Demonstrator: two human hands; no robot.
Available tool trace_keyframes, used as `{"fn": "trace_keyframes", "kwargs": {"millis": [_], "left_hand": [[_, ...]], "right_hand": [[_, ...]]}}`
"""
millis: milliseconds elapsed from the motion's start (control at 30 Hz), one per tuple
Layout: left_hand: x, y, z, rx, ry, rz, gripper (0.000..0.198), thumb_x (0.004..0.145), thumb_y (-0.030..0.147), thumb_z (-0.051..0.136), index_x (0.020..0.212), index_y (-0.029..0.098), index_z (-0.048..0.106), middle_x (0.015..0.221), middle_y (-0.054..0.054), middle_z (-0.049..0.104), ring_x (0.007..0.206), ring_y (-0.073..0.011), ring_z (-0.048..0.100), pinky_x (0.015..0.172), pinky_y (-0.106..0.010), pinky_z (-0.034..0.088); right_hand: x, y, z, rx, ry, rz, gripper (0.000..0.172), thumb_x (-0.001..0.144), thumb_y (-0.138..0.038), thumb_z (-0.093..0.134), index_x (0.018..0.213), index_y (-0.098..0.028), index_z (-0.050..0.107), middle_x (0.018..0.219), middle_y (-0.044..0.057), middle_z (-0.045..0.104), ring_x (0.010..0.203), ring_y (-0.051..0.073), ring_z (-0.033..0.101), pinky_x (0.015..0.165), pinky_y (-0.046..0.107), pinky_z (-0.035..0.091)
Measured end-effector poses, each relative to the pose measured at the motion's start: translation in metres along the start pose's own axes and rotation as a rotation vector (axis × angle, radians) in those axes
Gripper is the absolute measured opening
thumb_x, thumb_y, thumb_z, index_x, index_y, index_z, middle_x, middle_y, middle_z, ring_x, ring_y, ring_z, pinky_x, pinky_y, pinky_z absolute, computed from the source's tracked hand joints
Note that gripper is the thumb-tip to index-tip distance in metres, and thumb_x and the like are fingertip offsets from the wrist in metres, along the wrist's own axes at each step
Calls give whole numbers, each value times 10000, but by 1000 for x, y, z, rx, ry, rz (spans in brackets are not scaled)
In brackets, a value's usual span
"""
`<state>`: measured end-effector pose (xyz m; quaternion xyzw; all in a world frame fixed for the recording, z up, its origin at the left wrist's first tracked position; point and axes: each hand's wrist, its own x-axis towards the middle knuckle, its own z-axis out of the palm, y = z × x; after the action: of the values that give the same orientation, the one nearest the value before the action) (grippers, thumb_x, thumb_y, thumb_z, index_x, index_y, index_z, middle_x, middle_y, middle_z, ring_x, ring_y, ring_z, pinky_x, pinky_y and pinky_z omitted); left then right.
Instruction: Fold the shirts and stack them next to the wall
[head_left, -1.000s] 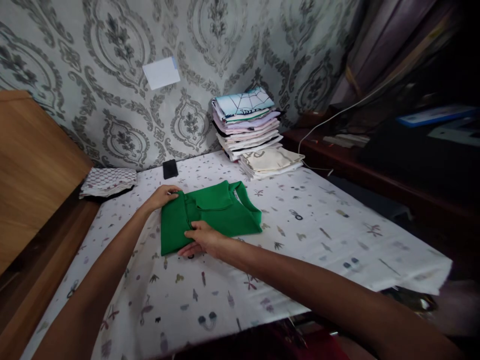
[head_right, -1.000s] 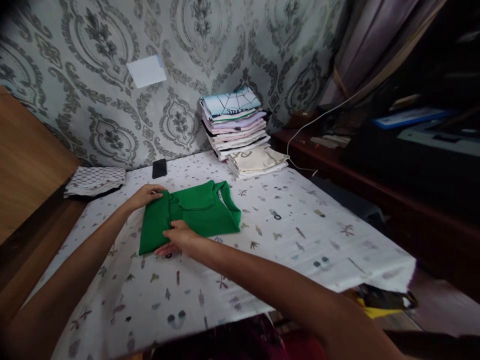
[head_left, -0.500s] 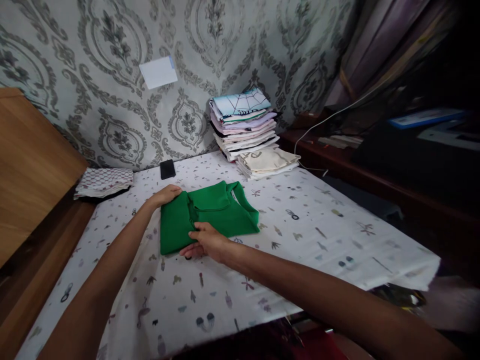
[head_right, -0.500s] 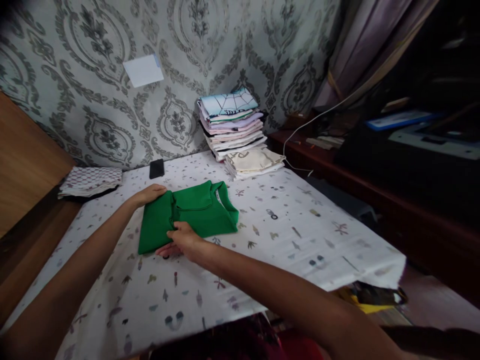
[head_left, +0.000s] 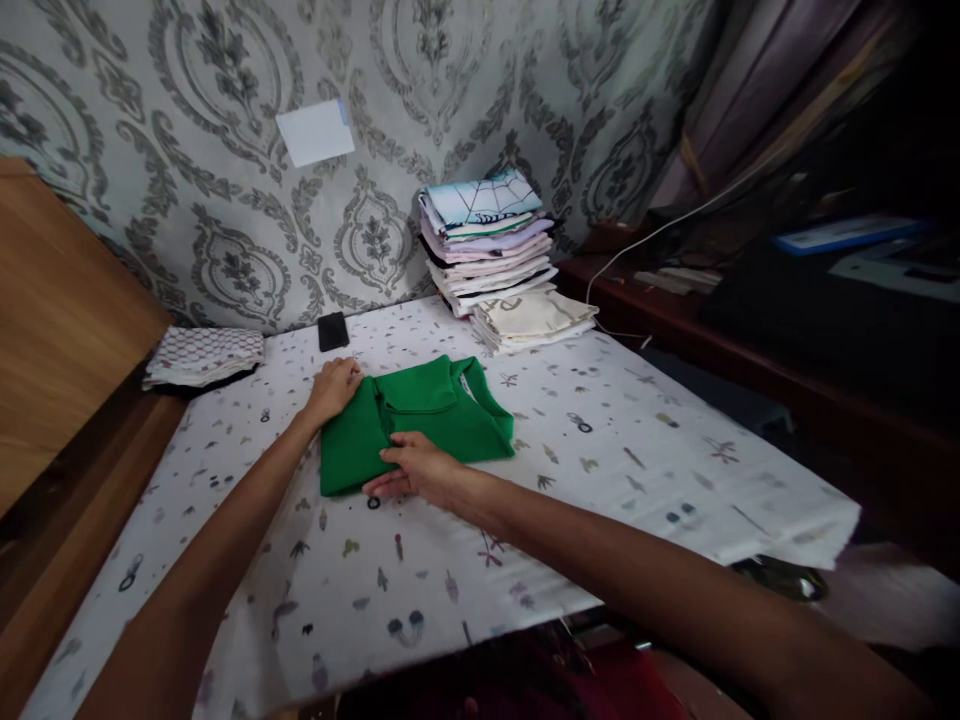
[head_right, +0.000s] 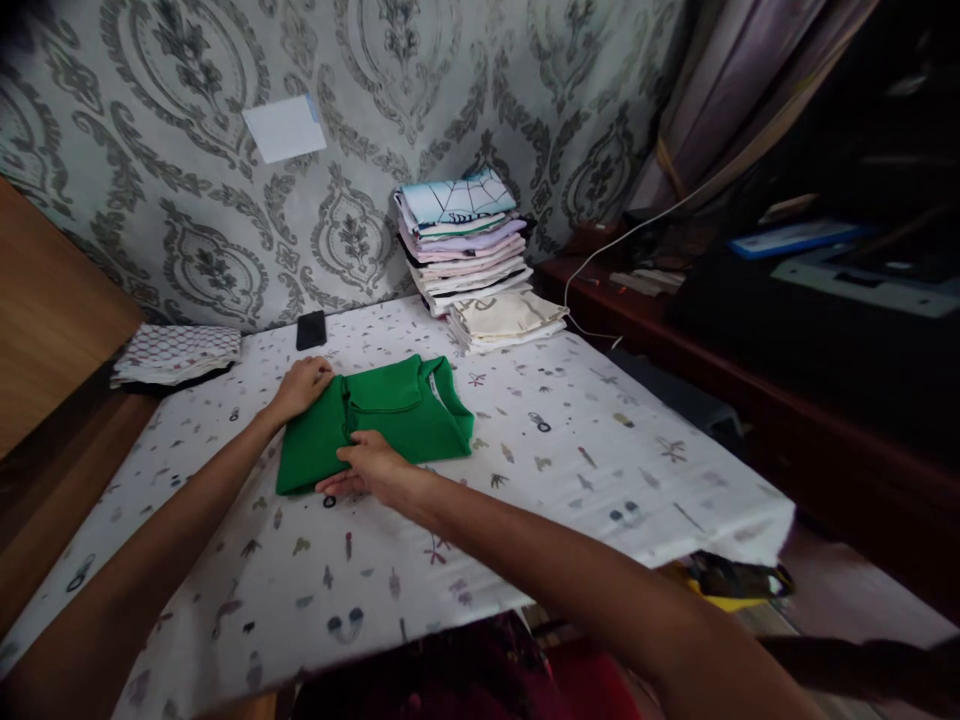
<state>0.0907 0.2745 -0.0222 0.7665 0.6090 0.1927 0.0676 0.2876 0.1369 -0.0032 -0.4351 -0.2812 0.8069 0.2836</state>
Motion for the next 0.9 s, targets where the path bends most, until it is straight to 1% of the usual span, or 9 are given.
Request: {"fn": "trace_keyframes", "kwargs": {"millis": [67, 167, 267, 333, 467, 600, 700, 767, 900], "left_hand": [[-13, 3, -5, 14, 51, 15, 197, 891, 284, 488, 1030, 210, 606, 1087, -103, 602, 1100, -291, 506, 966, -408, 400], [-38, 11, -15, 28, 90, 110, 198, 910, 261, 455, 1036, 214, 602, 1049, -93, 601, 1046, -276, 526, 949, -402, 411], [-61, 22, -24, 19, 14, 209, 226, 933, 242, 411, 1029, 233, 616, 976, -62, 601, 953, -241, 563, 872, -359, 440], [-70, 27, -25, 38, -71, 252, 286, 944, 233, 387, 1107, 255, 621, 1008, -54, 602, 955, -226, 577, 842, -333, 448], [-66, 31, -18, 171, -173, 292, 357, 929, 215, 396, 1209, 271, 611, 1056, -62, 615, 1011, -233, 579, 837, -314, 449], [-56, 33, -16, 247, -208, 288, 284, 885, 171, 426, 1066, 242, 633, 967, -75, 630, 921, -247, 593, 769, -325, 446], [-55, 39, -21, 221, -188, 270, 220, 879, 172, 432, 1015, 250, 587, 966, -57, 630, 852, -235, 590, 704, -321, 428], [-55, 43, -24, 145, -143, 256, 187, 885, 173, 427, 1001, 253, 550, 983, -40, 631, 855, -225, 587, 706, -320, 421], [-55, 46, -16, 13, -95, 238, 130, 888, 166, 428, 941, 238, 522, 905, -25, 610, 843, -216, 578, 745, -331, 428]], "right_hand": [[3, -1, -2, -3, -2, -1, 541, 953, -127, 544, 1415, -123, 265, 950, 148, 722, 508, 153, 710, 536, 233, 600], [3, -3, -4, -28, -2, 4, 412, 967, -59, 439, 1357, -110, 315, 864, 105, 699, 505, 150, 707, 511, 214, 585], [2, -5, -5, -30, -6, -18, 371, 961, -34, 412, 1318, -113, 345, 833, 76, 676, 520, 155, 713, 518, 213, 584], [3, -5, -6, -30, 6, -26, 371, 959, -40, 424, 1312, -125, 350, 853, 69, 671, 526, 150, 713, 540, 224, 593], [5, -5, -5, -42, 8, -25, 364, 953, -33, 421, 1299, -128, 353, 877, 70, 661, 537, 148, 715, 555, 232, 597], [3, -5, -5, -37, 10, -42, 347, 948, -15, 415, 1277, -114, 366, 805, 37, 644, 520, 142, 706, 539, 218, 588], [3, -6, -7, -27, 24, -59, 359, 946, -3, 408, 1286, -109, 362, 737, 3, 621, 533, 144, 711, 531, 208, 581], [5, -5, -10, -21, 20, -96, 358, 938, -4, 423, 1278, -107, 379, 713, 0, 624, 556, 152, 719, 545, 213, 584], [13, -1, -18, -63, 14, -186, 315, 882, -22, 536, 1174, -125, 482, 675, -14, 621, 549, 162, 709, 547, 240, 586]]}}
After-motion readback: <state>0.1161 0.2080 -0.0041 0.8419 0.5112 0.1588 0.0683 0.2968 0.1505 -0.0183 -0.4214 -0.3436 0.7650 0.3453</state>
